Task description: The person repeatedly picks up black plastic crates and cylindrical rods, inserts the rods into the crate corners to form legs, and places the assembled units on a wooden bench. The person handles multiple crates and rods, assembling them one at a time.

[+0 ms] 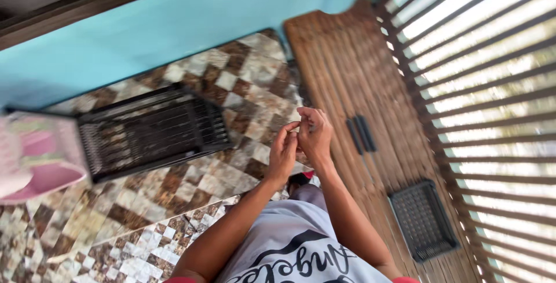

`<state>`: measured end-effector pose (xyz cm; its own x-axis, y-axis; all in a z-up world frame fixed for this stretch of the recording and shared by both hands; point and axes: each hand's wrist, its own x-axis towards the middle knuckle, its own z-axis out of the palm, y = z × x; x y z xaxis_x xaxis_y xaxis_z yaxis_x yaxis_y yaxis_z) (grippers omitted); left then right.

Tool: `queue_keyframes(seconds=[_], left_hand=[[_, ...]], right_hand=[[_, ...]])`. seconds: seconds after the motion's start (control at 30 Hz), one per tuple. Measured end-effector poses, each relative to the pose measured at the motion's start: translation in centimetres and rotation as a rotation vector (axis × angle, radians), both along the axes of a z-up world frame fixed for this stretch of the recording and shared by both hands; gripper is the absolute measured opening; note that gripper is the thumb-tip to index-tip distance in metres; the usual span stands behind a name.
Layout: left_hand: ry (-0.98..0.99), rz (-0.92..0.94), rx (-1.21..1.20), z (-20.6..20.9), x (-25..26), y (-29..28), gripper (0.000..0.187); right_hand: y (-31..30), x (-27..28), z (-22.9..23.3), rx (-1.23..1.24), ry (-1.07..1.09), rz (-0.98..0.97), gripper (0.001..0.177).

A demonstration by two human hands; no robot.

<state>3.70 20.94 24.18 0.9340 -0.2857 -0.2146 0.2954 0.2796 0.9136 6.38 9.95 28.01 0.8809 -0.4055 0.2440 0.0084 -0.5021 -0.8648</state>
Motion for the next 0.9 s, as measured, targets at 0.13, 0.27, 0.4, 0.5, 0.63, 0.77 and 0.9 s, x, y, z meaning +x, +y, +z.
queue_keyframes(seconds=[0.13,0.27,0.4,0.5,0.63,0.77,0.9], left_hand=[[-0.196,0.127,-0.113,5.1,-0.8,8.8,0.038],[-0.353,0.279,-0.019,8.8,-2.5,17.7,0.034],[-0.462,0.465,0.321,11.2,-3.8,26.6,0.027],[-0.533,0.598,0.473,11.8,-3.2,31.9,0.024],[-0.555,0.745,0.583,10.5,-1.3,37.1,0.023],[-0.497,0.768,0.72,8.8,2.6,41.7,0.026],[-0.459,0.696,0.79,7.8,6.8,44.5,0.043]], right_hand=[[9.4,0.5,7.0,-0.029,-0.086,0.144,0.02],[18.3,0.0,12.0,-0.086,-0.218,0.303,0.015],[25.8,0.5,13.7,-0.128,-0.241,0.404,0.016],[30.8,2.9,12.9,-0.102,-0.257,0.469,0.017],[36.8,7.0,10.1,-0.091,-0.202,0.529,0.021],[41.0,10.4,7.7,-0.149,-0.147,0.565,0.032],[43.3,12.3,6.2,-0.265,-0.144,0.573,0.041]])
